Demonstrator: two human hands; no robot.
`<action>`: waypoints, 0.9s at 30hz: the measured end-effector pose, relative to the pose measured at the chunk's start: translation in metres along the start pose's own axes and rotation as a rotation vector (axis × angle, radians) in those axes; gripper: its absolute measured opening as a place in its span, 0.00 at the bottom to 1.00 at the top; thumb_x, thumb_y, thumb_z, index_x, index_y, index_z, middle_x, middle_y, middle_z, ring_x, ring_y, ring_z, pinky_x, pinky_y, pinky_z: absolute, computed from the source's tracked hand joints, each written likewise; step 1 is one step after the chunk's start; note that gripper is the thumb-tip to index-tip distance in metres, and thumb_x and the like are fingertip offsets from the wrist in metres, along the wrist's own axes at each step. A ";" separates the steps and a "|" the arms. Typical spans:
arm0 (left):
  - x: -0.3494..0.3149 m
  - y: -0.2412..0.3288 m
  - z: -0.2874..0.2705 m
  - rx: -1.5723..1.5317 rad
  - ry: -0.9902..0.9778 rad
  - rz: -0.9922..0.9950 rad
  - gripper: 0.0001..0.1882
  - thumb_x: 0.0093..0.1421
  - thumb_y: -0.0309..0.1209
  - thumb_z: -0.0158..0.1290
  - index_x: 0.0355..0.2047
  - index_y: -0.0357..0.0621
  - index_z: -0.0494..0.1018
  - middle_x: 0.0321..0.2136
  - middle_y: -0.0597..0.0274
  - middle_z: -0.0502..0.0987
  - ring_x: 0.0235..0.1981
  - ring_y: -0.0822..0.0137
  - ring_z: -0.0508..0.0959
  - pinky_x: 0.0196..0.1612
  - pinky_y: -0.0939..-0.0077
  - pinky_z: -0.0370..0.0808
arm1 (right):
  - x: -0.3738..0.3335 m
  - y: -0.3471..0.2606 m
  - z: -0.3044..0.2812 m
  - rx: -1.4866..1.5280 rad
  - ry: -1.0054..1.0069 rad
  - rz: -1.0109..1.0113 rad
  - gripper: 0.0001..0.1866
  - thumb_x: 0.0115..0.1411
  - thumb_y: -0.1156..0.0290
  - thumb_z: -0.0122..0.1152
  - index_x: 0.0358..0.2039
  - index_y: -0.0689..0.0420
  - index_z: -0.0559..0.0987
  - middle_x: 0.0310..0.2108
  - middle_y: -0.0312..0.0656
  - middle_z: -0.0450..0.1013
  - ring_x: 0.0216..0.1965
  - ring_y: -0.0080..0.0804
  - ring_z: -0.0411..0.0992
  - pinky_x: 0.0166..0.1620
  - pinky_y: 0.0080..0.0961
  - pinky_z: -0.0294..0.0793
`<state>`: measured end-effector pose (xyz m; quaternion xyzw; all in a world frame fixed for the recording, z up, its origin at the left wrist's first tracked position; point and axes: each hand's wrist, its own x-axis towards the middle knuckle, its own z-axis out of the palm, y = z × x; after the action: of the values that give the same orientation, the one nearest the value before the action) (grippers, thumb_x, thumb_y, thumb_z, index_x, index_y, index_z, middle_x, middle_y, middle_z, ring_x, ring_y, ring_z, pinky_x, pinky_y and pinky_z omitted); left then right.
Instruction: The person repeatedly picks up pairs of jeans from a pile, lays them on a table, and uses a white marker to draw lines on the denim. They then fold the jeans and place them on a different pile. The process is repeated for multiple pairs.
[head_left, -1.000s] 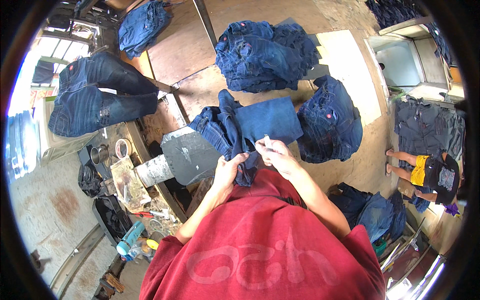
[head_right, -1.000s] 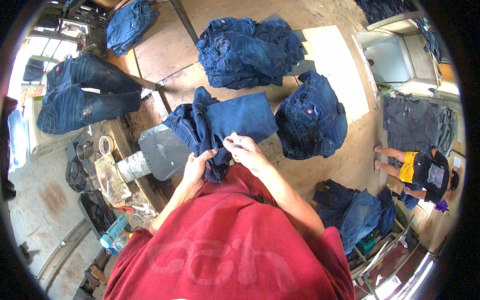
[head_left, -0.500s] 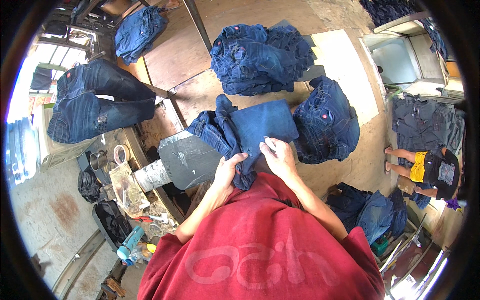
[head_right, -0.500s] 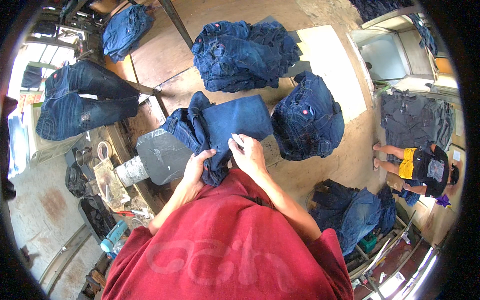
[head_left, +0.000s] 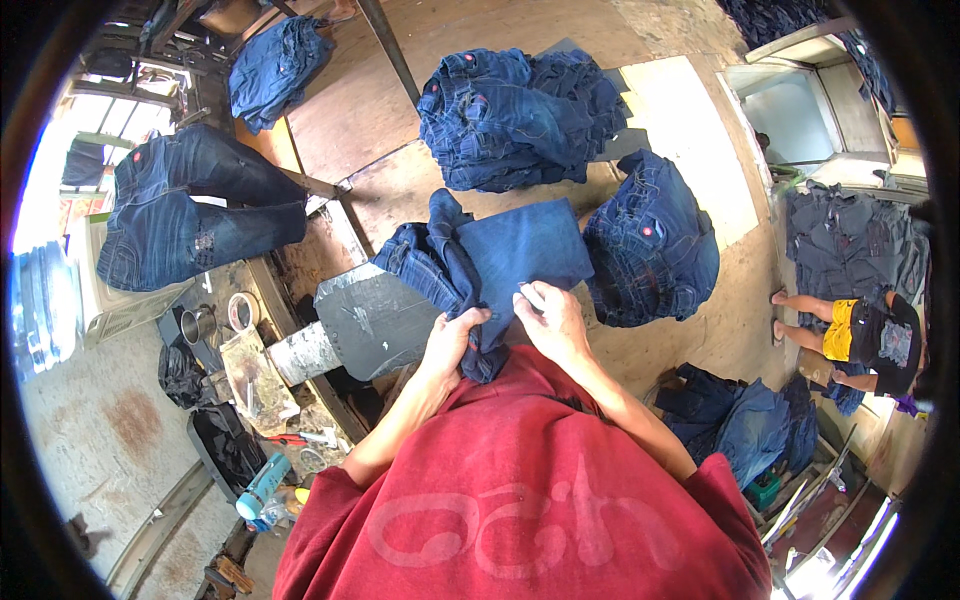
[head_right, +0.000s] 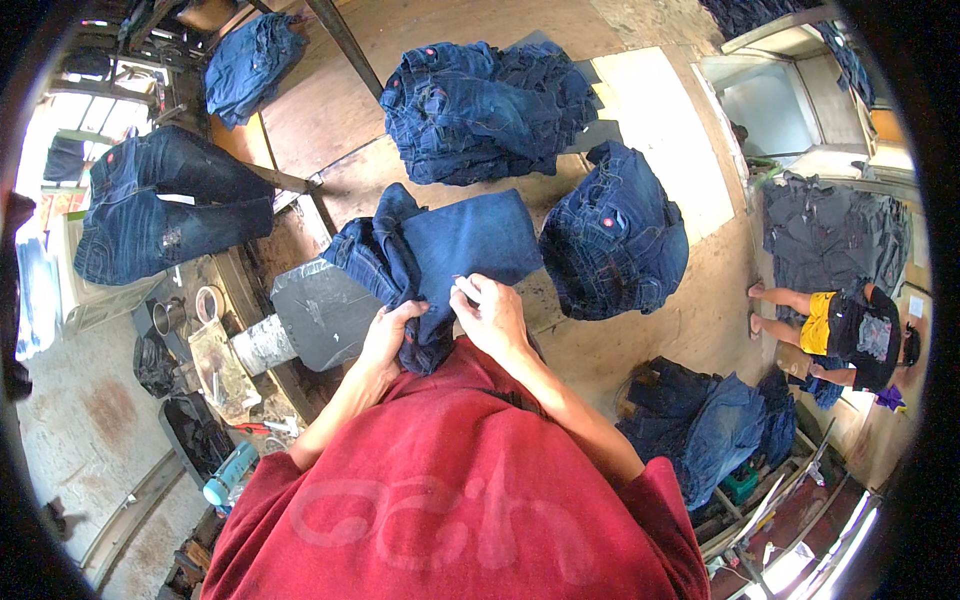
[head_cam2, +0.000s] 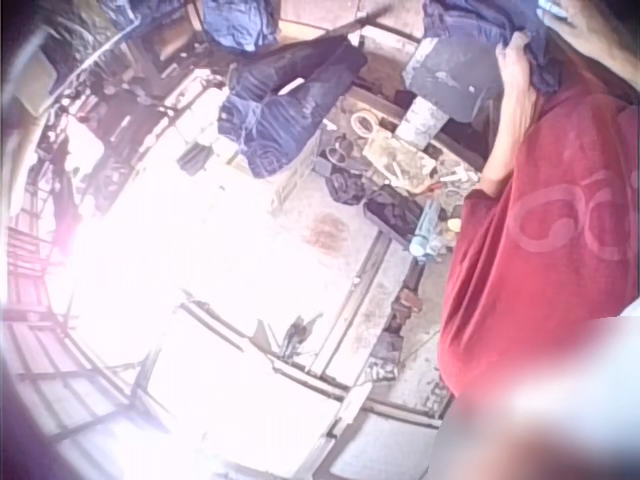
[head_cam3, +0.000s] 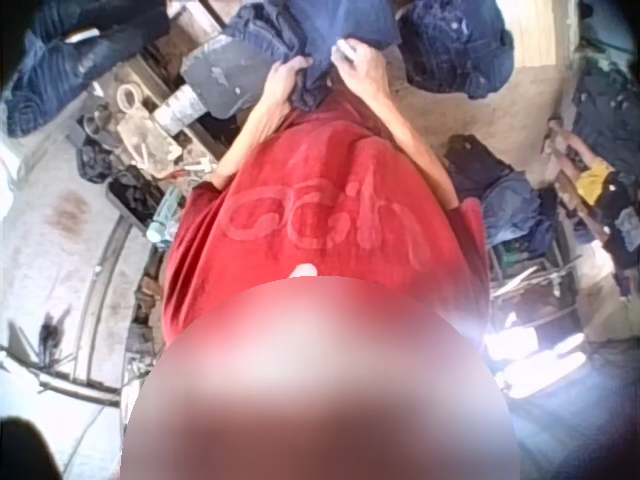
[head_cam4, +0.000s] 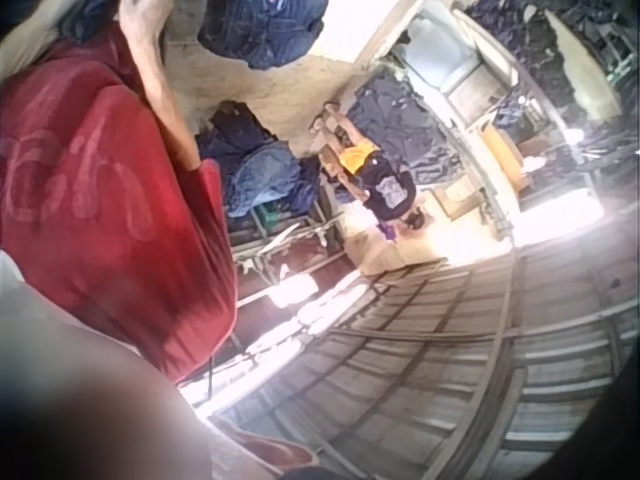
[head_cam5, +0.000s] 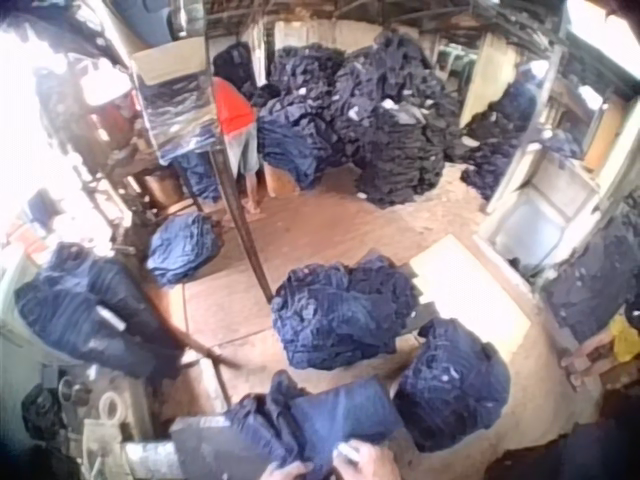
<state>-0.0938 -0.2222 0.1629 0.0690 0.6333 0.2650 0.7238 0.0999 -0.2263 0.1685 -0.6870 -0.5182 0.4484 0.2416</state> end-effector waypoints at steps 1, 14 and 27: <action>-0.001 0.000 -0.002 -0.028 -0.048 -0.003 0.12 0.61 0.29 0.66 0.42 0.37 0.82 0.37 0.57 0.87 0.36 0.64 0.86 0.39 0.68 0.83 | -0.001 0.000 0.000 -0.017 -0.003 -0.005 0.12 0.68 0.64 0.67 0.33 0.60 0.81 0.25 0.52 0.80 0.25 0.47 0.81 0.31 0.42 0.77; -0.010 0.010 -0.026 -0.030 -0.240 0.029 0.20 0.53 0.27 0.68 0.47 0.40 0.82 0.38 0.64 0.86 0.37 0.68 0.83 0.44 0.71 0.80 | 0.002 -0.007 -0.011 -0.041 0.028 -0.116 0.16 0.71 0.57 0.67 0.44 0.56 0.76 0.22 0.50 0.78 0.24 0.52 0.80 0.32 0.47 0.77; -0.007 0.012 -0.054 0.242 -0.348 0.181 0.45 0.52 0.17 0.66 0.72 0.41 0.67 0.60 0.60 0.80 0.57 0.66 0.79 0.64 0.66 0.75 | 0.005 -0.066 -0.036 -0.576 0.145 -0.488 0.11 0.70 0.60 0.67 0.34 0.50 0.79 0.24 0.44 0.79 0.28 0.49 0.81 0.31 0.46 0.79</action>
<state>-0.1490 -0.2275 0.1640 0.2567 0.5172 0.2350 0.7819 0.0990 -0.1936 0.2370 -0.6132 -0.7528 0.1641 0.1741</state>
